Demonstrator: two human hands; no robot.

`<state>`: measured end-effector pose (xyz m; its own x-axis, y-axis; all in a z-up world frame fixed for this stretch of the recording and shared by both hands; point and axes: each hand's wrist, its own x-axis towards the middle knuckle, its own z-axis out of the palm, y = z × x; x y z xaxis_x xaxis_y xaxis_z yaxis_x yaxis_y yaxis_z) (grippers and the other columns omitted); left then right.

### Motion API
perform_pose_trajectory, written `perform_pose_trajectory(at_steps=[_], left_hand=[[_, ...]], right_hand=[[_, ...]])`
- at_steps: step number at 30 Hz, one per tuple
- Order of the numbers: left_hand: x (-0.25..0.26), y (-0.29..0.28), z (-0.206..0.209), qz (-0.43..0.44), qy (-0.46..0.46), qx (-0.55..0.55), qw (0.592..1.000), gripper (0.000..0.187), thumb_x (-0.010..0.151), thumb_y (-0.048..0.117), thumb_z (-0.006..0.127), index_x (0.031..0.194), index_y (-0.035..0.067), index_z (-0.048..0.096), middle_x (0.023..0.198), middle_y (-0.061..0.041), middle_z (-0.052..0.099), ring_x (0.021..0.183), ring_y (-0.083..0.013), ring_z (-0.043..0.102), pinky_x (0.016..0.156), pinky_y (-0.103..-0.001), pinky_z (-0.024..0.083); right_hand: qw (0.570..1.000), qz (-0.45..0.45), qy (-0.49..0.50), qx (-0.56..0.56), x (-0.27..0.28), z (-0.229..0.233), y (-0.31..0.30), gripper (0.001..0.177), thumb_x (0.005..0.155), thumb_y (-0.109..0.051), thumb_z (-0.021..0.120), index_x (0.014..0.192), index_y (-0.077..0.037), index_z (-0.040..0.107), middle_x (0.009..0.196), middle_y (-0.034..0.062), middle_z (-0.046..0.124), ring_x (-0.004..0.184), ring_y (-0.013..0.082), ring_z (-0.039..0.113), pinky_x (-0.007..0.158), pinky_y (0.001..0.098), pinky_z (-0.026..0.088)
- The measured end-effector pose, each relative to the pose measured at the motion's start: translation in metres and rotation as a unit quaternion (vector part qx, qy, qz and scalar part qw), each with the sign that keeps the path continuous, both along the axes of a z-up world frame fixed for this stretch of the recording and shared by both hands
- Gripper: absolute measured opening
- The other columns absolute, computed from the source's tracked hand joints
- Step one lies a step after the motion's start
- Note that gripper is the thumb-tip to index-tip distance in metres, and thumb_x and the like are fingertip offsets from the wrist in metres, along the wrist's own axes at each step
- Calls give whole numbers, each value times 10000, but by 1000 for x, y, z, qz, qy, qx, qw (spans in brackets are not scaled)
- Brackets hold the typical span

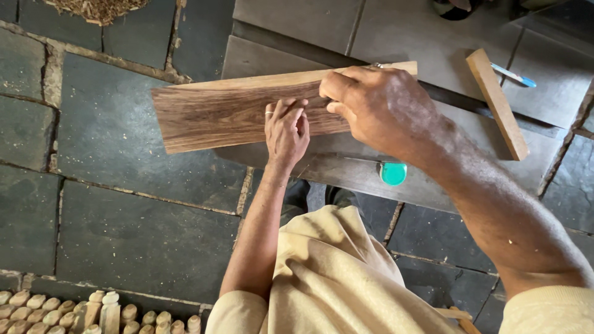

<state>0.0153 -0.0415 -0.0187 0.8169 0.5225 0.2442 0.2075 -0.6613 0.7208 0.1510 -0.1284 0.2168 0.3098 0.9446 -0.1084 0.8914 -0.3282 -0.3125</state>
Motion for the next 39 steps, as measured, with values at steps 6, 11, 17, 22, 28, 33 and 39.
perform_pose_trajectory(at_steps=[6,11,17,22,28,33,39], left_hand=[[5,-4,6,14,6,-6,1000,94,904,156,789,963,95,748,1042,-84,665,958,-294,596,882,-438,449],[4,-4,8,7,-1,3,1000,90,918,120,776,989,84,734,1059,-76,661,974,-307,587,899,-446,454],[7,-8,7,18,-18,7,1000,101,920,137,780,1006,105,738,1054,-86,661,971,-318,590,906,-447,457],[7,-6,6,12,-6,6,1000,284,946,147,746,1213,65,693,1079,-93,657,1009,-326,607,986,-490,439],[10,-7,8,-49,-1,23,999,272,858,155,770,1114,91,706,1105,-100,648,1000,-351,587,889,-471,434],[27,-11,2,-78,26,52,995,137,890,217,801,991,134,762,1080,-48,641,1034,-327,565,872,-472,423],[30,-13,-4,-76,38,47,995,162,922,300,795,947,141,778,1049,-16,636,1028,-298,572,860,-466,413]], right_hand=[[996,5,54,-70,5,5,4,187,979,-197,693,1110,-82,627,874,129,721,773,313,735,619,444,574],[997,41,57,28,10,4,6,163,955,-104,700,1110,-83,655,833,139,697,787,337,724,633,444,575],[995,55,48,73,16,-4,-8,191,939,-167,723,1085,-63,657,841,128,714,728,315,722,590,433,569],[996,51,-25,67,4,-13,-19,184,981,-154,717,1135,-58,686,658,76,695,444,188,628,388,363,491],[993,-1,-110,-38,-8,13,-22,488,937,-446,757,923,30,650,520,121,630,423,213,633,393,373,511],[989,-45,-111,-83,5,18,-6,570,941,-539,735,829,13,650,525,130,634,481,271,671,441,411,541],[988,-90,-93,-79,24,10,-3,543,937,-498,740,829,31,685,586,178,667,548,333,702,497,449,572]])
